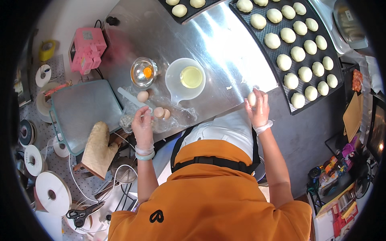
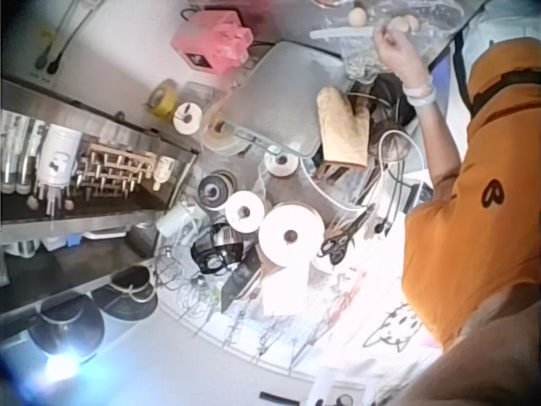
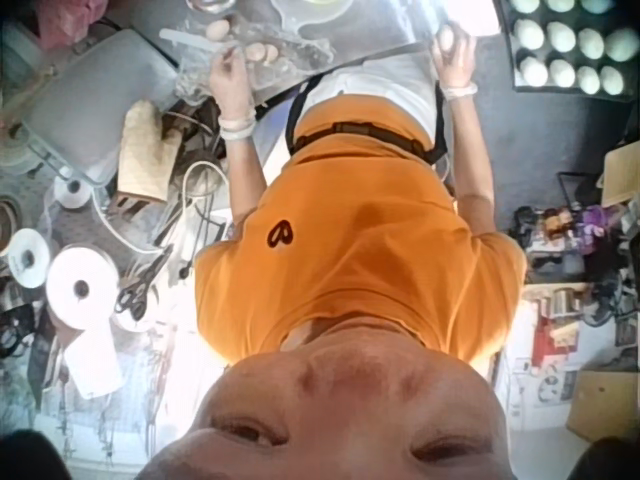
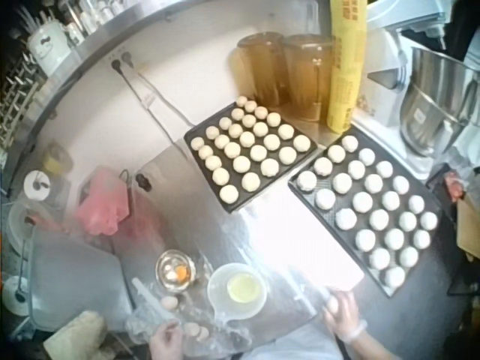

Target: The person cracks eggs to separate the yolks from the whites, placing them into different containers, then takes a whisk from a wall rack and whisks the yolks in a small bowl.

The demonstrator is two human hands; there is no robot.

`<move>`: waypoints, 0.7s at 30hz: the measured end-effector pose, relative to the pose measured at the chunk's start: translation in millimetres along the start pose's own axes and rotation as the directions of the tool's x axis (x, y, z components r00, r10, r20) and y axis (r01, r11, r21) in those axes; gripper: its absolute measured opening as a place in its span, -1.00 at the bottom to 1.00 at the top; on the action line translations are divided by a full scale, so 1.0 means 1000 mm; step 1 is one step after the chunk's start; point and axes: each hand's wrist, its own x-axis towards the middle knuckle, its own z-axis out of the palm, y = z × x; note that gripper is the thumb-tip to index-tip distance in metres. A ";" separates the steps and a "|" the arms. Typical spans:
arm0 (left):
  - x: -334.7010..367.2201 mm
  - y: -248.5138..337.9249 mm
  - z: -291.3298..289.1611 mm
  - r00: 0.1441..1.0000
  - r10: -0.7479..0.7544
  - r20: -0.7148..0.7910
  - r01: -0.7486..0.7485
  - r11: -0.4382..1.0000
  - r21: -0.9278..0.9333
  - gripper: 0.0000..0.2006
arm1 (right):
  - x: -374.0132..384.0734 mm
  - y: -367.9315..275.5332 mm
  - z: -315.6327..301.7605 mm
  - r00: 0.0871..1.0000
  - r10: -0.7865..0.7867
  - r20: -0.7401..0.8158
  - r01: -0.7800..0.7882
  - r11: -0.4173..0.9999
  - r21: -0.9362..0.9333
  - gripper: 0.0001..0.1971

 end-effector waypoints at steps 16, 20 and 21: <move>-0.007 0.085 0.020 0.865 0.420 0.274 -0.398 0.907 -0.134 -0.65 | 0.085 -0.098 -0.039 0.594 0.288 0.751 -0.804 0.178 0.567 -0.55; -0.005 0.133 0.028 0.722 0.529 0.447 -0.449 0.849 -0.280 -0.53 | 0.128 -0.137 -0.035 0.387 -0.145 0.910 -0.921 -0.114 0.373 -0.59; -0.005 0.137 0.025 0.724 0.530 0.441 -0.446 0.848 -0.287 -0.54 | 0.137 -0.149 -0.033 0.359 -0.190 0.914 -0.933 -0.099 0.346 -0.59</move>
